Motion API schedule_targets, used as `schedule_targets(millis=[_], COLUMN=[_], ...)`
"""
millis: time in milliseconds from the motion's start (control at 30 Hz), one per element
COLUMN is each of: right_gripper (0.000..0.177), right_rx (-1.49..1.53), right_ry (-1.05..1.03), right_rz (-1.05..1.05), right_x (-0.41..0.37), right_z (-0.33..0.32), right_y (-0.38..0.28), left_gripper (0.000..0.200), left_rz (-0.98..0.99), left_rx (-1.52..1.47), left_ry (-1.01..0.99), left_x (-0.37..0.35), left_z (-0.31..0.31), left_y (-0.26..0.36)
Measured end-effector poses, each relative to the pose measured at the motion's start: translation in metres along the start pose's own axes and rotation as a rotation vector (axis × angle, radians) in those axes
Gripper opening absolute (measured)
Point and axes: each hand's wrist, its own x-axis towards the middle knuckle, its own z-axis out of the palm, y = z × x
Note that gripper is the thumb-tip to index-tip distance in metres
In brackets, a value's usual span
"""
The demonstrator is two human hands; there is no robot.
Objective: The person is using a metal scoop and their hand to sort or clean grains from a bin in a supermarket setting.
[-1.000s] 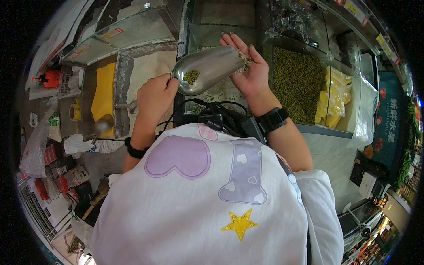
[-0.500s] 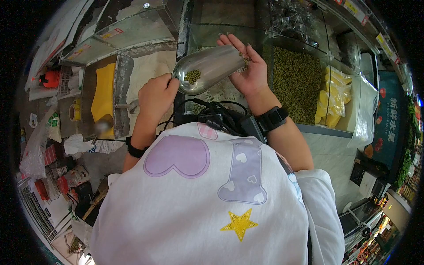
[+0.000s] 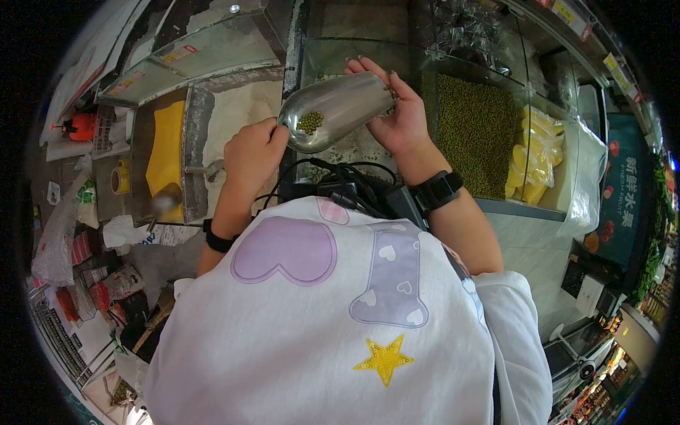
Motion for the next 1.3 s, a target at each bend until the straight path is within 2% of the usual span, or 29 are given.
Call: schedule_targets(millis=[133, 733, 833, 900, 933, 1000, 1133, 1300], right_gripper=[0.047, 0.046, 0.043, 0.038, 0.038, 0.035, 0.034, 0.031], right_rx=[-0.015, 0.02, 0.069, 0.046, 0.046, 0.042, 0.0, 0.006], right_ry=[-0.003, 0.014, 0.093, 0.413, 0.413, 0.631, 0.556, 0.488], right_rz=[0.0, -0.018, -0.036, -0.05, -0.05, 0.005, 0.047, -0.005], right_x=[0.0, 0.0, 0.001, 0.001, 0.002, 0.005, 0.002, 0.004], right_z=[-0.001, -0.01, -0.012, -0.009, -0.013, -0.029, -0.032, -0.036], right_y=[0.0, 0.0, -0.001, 0.0, 0.0, 0.0, 0.001, -0.003], left_gripper=[0.031, 0.029, 0.029, 0.029, 0.029, 0.029, 0.029, 0.028], left_rz=[0.055, 0.071, 0.049, 0.048, 0.047, 0.038, 0.031, 0.04], left_rx=[0.011, -0.035, -0.057, -0.036, -0.016, -0.006, 0.067, 0.036], left_ry=[0.078, 0.073, 0.021, 0.025, 0.028, 0.029, 0.039, 0.081], left_x=[-0.001, 0.0, -0.002, -0.002, -0.002, -0.003, -0.004, -0.005], left_z=[0.004, 0.013, 0.004, 0.004, 0.004, 0.003, 0.002, 0.004], left_y=[-0.002, -0.008, -0.008, -0.011, -0.012, -0.015, -0.016, -0.019])
